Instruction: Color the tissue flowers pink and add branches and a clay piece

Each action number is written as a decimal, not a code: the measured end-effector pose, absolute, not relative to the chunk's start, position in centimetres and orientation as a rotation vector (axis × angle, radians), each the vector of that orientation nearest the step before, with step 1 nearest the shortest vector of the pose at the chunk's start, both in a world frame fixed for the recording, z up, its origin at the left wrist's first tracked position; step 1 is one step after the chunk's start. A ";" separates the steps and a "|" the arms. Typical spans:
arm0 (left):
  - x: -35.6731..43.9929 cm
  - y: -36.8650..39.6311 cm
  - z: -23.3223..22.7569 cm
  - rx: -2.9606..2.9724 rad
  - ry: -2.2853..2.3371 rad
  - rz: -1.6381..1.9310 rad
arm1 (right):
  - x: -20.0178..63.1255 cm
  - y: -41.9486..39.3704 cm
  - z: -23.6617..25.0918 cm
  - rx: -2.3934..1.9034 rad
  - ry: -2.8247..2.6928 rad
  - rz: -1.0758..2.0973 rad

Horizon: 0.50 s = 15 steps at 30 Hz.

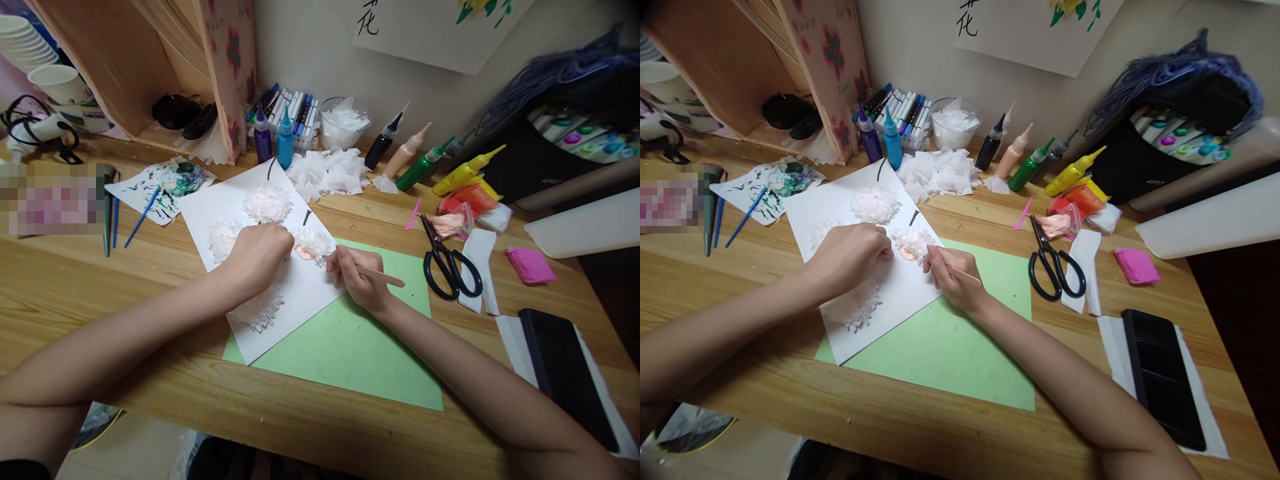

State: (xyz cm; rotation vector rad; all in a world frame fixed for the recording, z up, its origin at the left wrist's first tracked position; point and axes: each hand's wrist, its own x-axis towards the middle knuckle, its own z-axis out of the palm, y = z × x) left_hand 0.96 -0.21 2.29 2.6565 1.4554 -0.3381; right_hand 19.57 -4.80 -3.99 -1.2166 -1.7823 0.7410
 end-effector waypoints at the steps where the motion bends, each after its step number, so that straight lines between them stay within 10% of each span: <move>1: 1.0 -0.2 2.3 2.659 1.454 -0.337 | 19.6 -4.7 -4.0 -1.228 -1.800 0.742; 15: -0.1 0.4 1.9 2.564 1.376 -0.120 | 20.1 -4.8 -3.6 -1.200 -1.771 0.663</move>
